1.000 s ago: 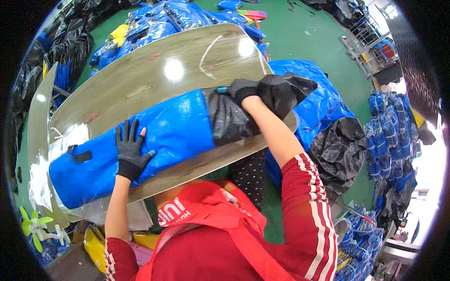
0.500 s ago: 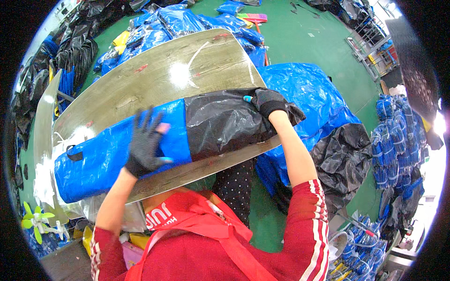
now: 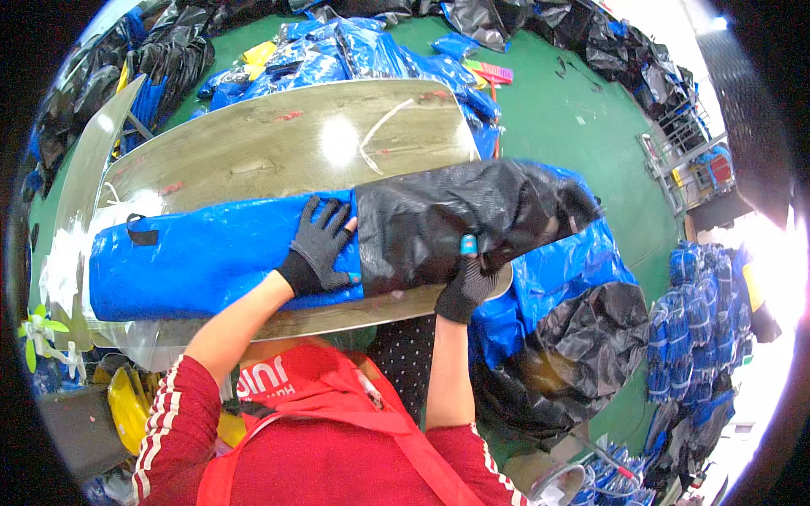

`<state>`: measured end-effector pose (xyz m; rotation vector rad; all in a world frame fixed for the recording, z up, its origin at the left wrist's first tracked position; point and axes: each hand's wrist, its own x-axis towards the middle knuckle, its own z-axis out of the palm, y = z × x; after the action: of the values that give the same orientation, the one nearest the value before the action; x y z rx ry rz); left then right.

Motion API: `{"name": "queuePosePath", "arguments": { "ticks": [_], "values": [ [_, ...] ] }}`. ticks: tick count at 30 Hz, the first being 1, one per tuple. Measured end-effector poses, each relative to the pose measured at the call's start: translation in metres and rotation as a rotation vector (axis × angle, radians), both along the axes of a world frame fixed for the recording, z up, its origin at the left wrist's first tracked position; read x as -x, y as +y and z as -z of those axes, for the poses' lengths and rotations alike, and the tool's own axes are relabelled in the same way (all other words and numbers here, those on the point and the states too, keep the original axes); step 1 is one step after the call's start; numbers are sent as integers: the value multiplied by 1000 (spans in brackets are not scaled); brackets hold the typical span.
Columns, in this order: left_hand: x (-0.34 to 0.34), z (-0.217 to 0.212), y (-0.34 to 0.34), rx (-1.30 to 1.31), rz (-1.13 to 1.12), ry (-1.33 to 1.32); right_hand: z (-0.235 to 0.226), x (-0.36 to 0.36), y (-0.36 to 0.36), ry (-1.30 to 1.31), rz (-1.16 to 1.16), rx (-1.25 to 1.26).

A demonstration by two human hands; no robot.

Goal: The person folds a blue and black tarp on a table, places it into a clear plastic bag, and ties the bag with a white plastic tie. The process is repeated for multiple tarps in a warehouse setting.

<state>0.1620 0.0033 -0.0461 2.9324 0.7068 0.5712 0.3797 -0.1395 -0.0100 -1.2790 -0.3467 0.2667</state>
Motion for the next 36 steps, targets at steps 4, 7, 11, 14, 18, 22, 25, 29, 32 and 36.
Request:
{"name": "queuePosePath", "arguments": {
  "ticks": [4,7,11,14,18,22,25,29,32,36],
  "values": [
    [-8,27,-6,647,-42,-86,-59,85,20,-540,-812,278],
    [13,23,-32,1242,248,-736,-66,143,52,-1240,-1123,460],
    [73,-39,-79,951,222,-237,-45,181,70,-1368,-786,304],
    [134,-95,-68,655,363,147,-38,190,63,-1480,-1055,560],
    [188,-100,-15,118,-363,178,-38,185,58,-1457,-1227,444],
    [209,-47,0,70,-274,73,-36,179,82,-1442,-800,683],
    [205,-21,4,81,-312,-66,-35,197,99,-1489,-881,897],
    [227,-30,12,126,-224,36,-28,258,109,-1449,-773,256],
    [309,-40,3,-187,-724,135,-12,285,111,-1488,-996,405],
    [467,-28,-22,384,-1617,246,9,306,113,-1526,-800,553]
  ]
}}
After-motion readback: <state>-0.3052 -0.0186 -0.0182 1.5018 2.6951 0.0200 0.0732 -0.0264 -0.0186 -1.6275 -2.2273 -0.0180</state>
